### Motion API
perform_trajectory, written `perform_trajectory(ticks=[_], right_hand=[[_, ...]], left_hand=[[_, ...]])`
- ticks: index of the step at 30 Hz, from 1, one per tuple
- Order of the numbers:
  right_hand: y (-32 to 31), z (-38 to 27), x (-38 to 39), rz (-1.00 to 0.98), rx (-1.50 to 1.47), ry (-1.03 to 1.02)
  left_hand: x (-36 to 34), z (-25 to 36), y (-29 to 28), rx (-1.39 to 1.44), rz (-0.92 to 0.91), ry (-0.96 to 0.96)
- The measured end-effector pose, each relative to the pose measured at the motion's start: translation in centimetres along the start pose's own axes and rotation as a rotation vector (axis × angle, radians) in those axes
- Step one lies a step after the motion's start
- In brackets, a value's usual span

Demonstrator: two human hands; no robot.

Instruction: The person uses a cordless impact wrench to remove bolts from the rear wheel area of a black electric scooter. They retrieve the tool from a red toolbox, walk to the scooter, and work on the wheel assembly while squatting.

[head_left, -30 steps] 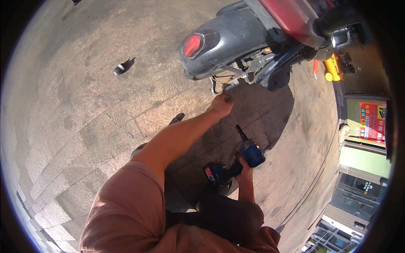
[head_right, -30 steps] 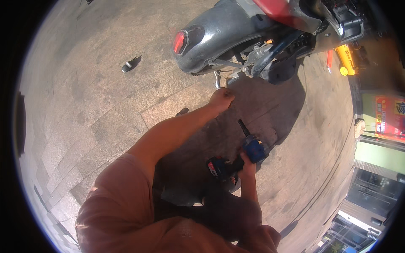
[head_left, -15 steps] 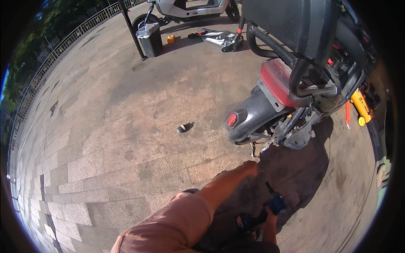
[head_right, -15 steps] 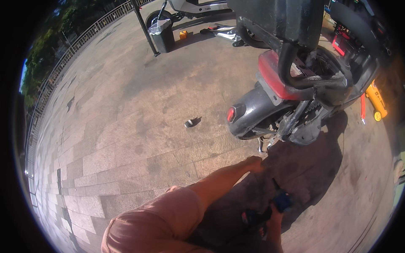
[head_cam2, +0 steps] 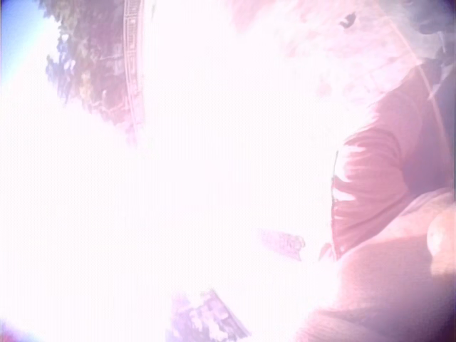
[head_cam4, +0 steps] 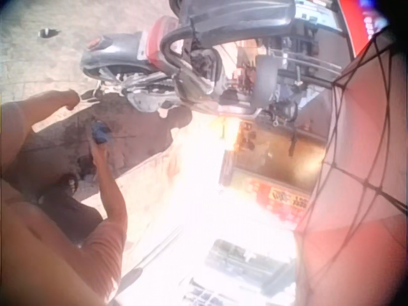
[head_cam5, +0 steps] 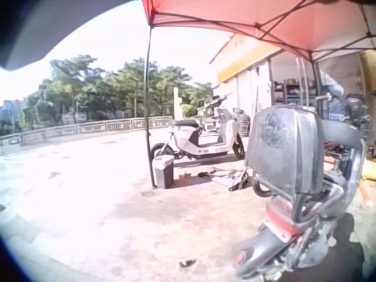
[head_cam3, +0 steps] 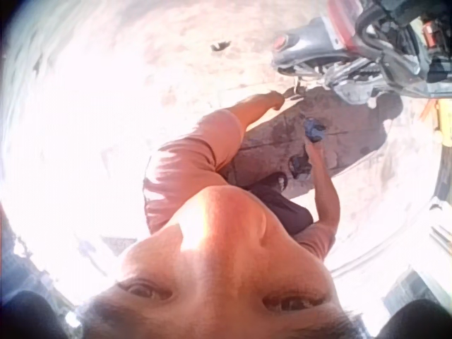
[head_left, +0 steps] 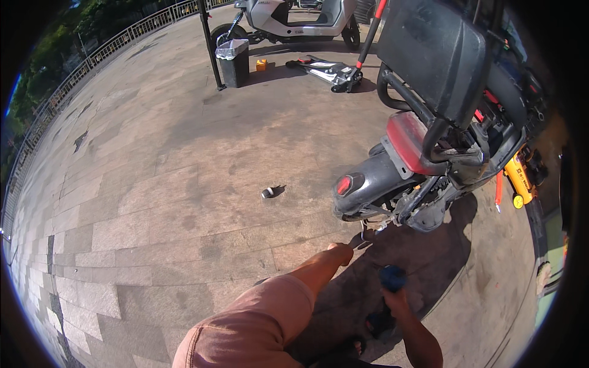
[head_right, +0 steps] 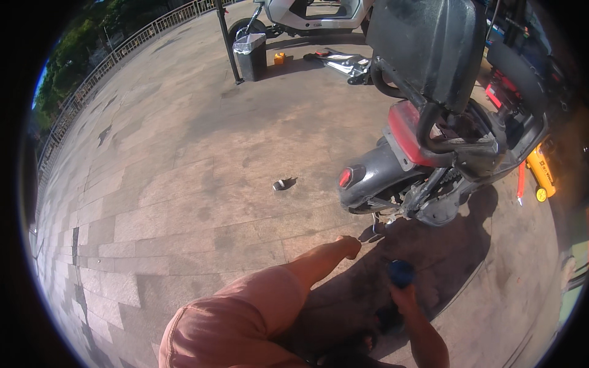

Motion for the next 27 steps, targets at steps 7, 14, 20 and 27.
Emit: perform_trajectory(ticks=[7, 14, 20, 27], right_hand=[[3.1, 2.9, -0.7, 0.119, 0.207, -0.1], [5.0, 5.1, -0.3, -0.063, 0.193, 0.001], [5.8, 6.5, -1.3, -0.105, 0.266, 0.075], [6.0, 5.7, -0.9, -0.025, 0.289, -0.032]], left_hand=[[-0.6, 2.4, -0.9, -0.055, 0.026, 0.065], [-0.4, 1.8, -1.6, -0.057, 0.094, 0.091], [0.4, 1.3, -2.5, -0.031, 0.14, 0.139], [1.0, 1.4, -3.1, -0.008, 0.156, 0.144]])
Point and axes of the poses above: each hand's wrist, its own x-axis away from the middle knuckle, its own y-axis out of the palm, z = x × y, the point moved 8 cm from there along -x, towards the middle knuckle, and after that the axes turned 7 degrees about x, right-handed, at the moved point
